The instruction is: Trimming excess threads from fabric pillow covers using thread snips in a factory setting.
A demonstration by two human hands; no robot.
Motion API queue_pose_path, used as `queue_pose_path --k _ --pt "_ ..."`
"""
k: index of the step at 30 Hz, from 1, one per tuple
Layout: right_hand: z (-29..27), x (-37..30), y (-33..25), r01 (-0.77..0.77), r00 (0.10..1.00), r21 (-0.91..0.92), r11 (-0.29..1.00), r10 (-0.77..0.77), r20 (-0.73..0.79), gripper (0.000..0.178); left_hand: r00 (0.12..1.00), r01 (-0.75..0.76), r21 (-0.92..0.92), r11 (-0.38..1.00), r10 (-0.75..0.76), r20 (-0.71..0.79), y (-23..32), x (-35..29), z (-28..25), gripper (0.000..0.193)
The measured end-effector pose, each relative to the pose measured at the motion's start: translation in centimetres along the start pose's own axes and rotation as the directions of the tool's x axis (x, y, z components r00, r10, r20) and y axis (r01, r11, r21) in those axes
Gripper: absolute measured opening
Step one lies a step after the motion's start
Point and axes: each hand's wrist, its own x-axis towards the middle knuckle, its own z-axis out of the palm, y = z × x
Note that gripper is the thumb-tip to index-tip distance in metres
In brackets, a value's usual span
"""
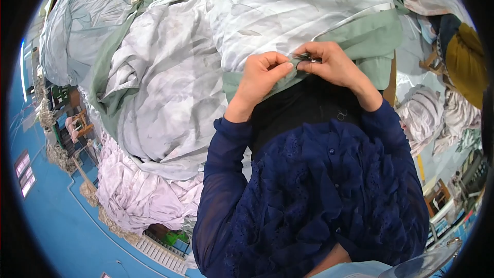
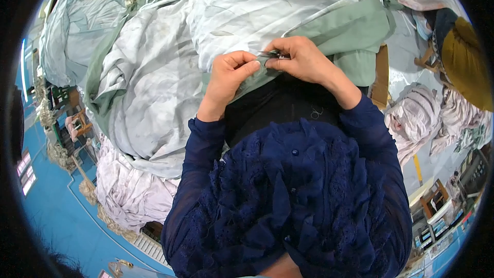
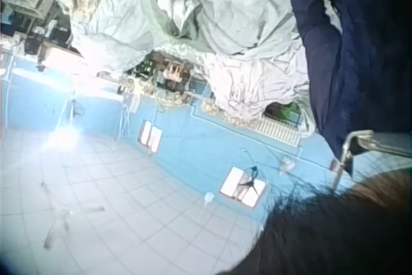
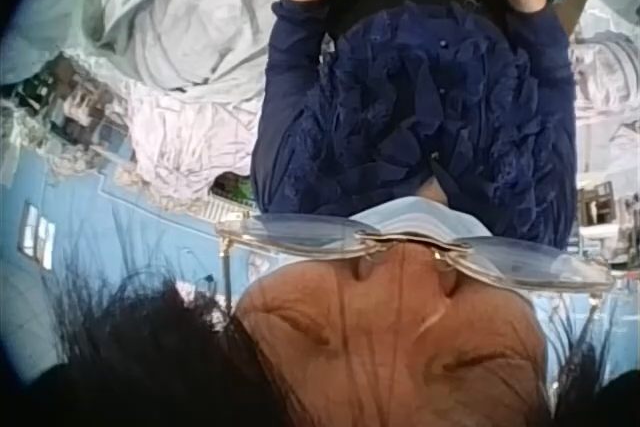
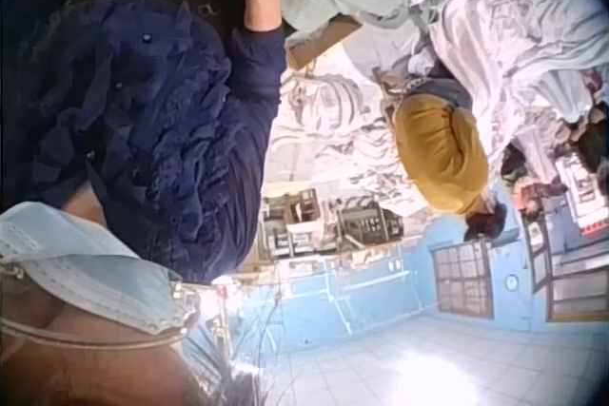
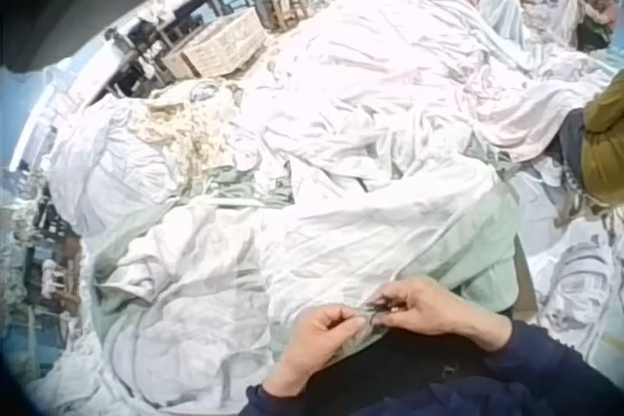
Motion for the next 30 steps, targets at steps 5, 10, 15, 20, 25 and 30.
queue_pose_path --k 5,10,15,20,25,30 --pt "-1.8 0.8 0.1 -0.076 0.997 -0.074 0.994 0.078 0.017 0.021 0.951 0.266 0.063 0.962 -0.272 0.148 3.5 -0.7 -2.3 0.015" --pt "-2.1 0.9 0.3 -0.171 0.985 0.003 0.985 0.171 0.014 0.026 0.983 0.175 0.129 0.976 -0.18 0.024 1.9 -1.5 -5.4 0.011" --pt "-2.7 1.1 2.1 -0.18 0.983 0.054 0.982 0.177 0.051 0.025 0.988 0.155 0.14 0.978 -0.155 -0.014 1.4 -1.9 -7.2 0.01" --pt "-2.7 0.8 1.8 -0.176 0.983 0.083 0.981 0.17 0.067 0.024 0.989 0.147 0.113 0.983 -0.143 -0.041 1.1 -2.5 -7.7 0.011" --pt "-2.8 0.6 1.8 -0.161 0.987 0.082 0.984 0.157 0.044 0.024 0.984 0.179 0.121 0.976 -0.177 -0.028 1.3 -2.7 -8.6 0.009" --pt "-2.7 0.7 1.3 -0.162 0.986 0.082 0.983 0.159 0.041 0.023 0.991 0.118 0.115 0.986 -0.11 -0.071 1.8 -3.4 -8.9 0.01"
